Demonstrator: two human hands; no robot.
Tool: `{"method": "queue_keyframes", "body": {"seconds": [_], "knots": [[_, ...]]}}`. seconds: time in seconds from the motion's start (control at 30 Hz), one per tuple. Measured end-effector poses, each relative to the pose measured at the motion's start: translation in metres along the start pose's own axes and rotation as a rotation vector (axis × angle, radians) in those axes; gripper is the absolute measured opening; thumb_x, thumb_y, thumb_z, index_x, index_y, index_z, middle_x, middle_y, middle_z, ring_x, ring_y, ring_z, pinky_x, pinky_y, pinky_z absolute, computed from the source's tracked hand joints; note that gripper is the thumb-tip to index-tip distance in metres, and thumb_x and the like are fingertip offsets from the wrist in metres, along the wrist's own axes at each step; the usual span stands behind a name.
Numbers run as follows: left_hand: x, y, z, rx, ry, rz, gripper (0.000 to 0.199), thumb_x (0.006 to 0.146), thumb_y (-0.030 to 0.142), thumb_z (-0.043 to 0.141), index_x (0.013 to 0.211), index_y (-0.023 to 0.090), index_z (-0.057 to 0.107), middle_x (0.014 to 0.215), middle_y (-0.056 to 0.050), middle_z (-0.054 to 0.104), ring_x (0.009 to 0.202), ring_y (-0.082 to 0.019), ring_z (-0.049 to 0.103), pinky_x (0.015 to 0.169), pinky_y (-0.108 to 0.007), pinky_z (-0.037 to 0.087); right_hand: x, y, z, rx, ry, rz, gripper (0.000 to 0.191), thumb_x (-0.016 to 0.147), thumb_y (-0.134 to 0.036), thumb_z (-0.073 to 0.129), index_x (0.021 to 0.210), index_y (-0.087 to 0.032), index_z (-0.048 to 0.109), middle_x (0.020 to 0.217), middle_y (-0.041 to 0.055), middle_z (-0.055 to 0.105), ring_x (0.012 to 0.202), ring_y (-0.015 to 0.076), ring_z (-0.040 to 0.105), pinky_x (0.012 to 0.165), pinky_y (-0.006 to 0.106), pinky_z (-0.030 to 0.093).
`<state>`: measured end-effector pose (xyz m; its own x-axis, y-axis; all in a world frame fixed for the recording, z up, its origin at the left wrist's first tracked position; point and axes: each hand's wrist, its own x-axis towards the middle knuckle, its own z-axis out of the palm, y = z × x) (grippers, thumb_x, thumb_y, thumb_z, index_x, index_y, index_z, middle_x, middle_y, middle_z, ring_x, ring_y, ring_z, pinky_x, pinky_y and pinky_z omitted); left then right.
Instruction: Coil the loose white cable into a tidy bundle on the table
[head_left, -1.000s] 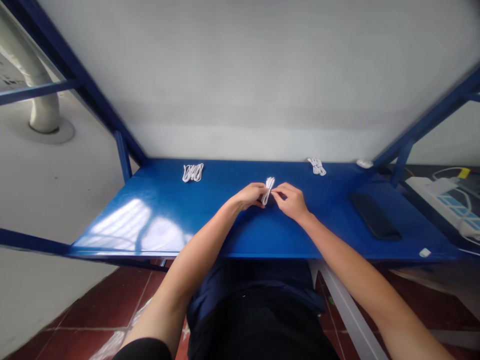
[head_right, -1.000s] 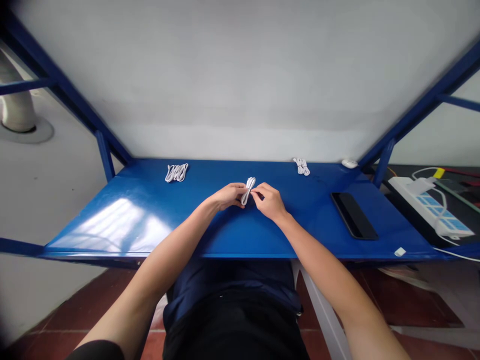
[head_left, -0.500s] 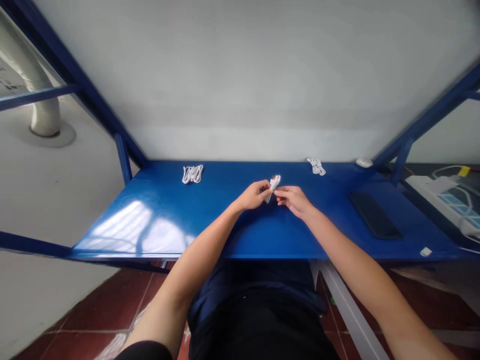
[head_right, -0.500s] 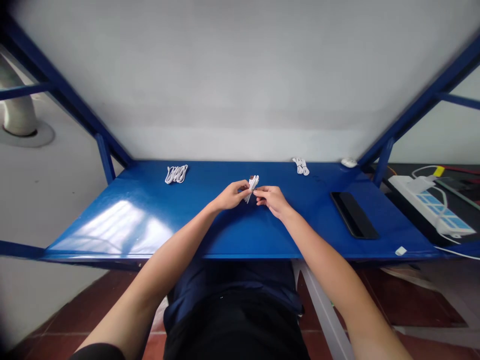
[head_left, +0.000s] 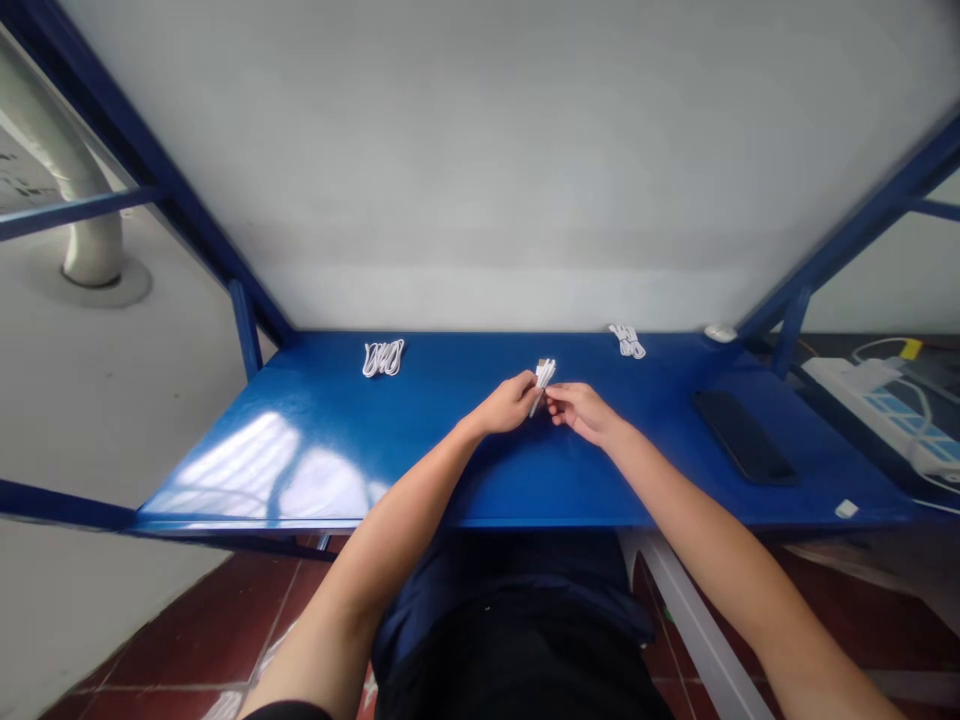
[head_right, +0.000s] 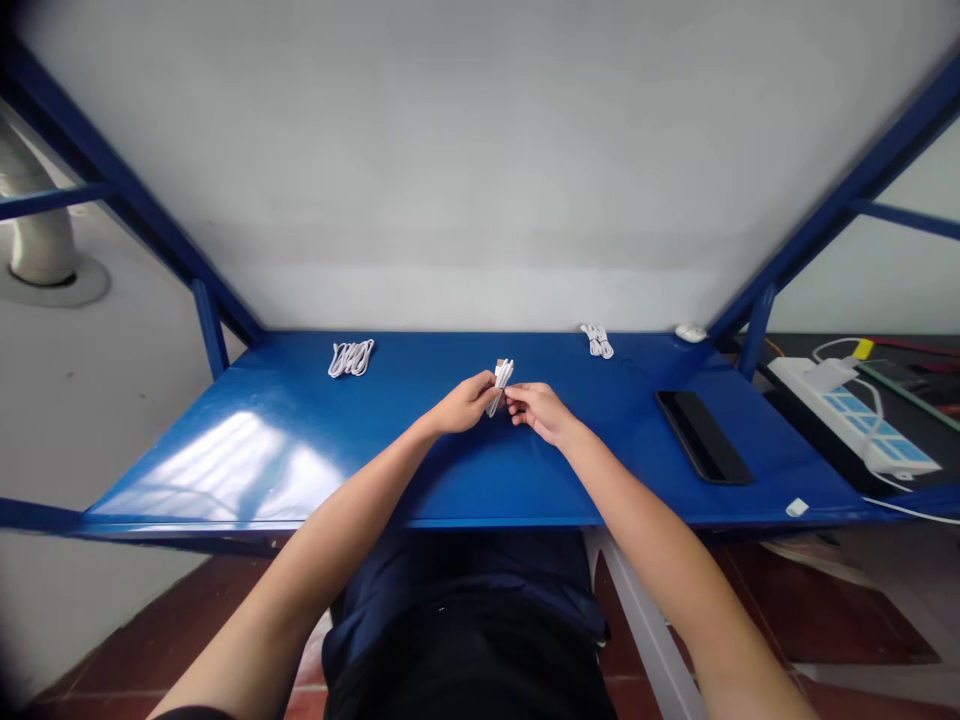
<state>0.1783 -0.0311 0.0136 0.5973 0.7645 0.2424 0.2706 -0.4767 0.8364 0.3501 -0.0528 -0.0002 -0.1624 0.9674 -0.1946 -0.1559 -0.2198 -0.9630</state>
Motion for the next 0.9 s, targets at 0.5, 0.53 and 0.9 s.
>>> {"method": "queue_keyframes", "body": {"seconds": [0.5,0.53,0.9], "knots": [[0.003,-0.007,-0.017,-0.082,-0.151,-0.162,0.027,0.085,0.035,0.046,0.082,0.013,0.061,0.067,-0.002,0.058,0.059,-0.011,0.054,0.054,-0.021,0.041,-0.005,-0.005,-0.006,-0.863,0.094,-0.771,0.017,0.085,-0.03,0.056,0.094,-0.022,0.067,0.099,0.0077,0.062,0.089,0.0203,0.061,0.066,0.032,0.054],[0.003,-0.008,-0.019,-0.095,-0.143,-0.163,0.027,0.085,0.035,0.047,0.086,0.012,0.062,0.07,-0.002,0.06,0.061,-0.012,0.055,0.056,-0.022,0.043,-0.003,-0.004,-0.007,-0.863,0.108,-0.768,0.017,0.085,-0.031,0.057,0.094,-0.021,0.067,0.097,0.0075,0.062,0.086,0.0198,0.061,0.066,0.032,0.054],[0.003,-0.031,-0.022,0.488,0.069,-0.102,0.02,0.084,0.023,0.05,0.093,0.018,0.067,0.096,-0.009,0.064,0.093,-0.022,0.055,0.088,-0.034,0.04,0.023,0.014,-0.021,-1.075,0.158,-0.711,0.014,0.084,-0.029,0.058,0.087,-0.02,0.068,0.082,0.0047,0.065,0.074,0.0181,0.057,0.072,0.035,0.048]]}}
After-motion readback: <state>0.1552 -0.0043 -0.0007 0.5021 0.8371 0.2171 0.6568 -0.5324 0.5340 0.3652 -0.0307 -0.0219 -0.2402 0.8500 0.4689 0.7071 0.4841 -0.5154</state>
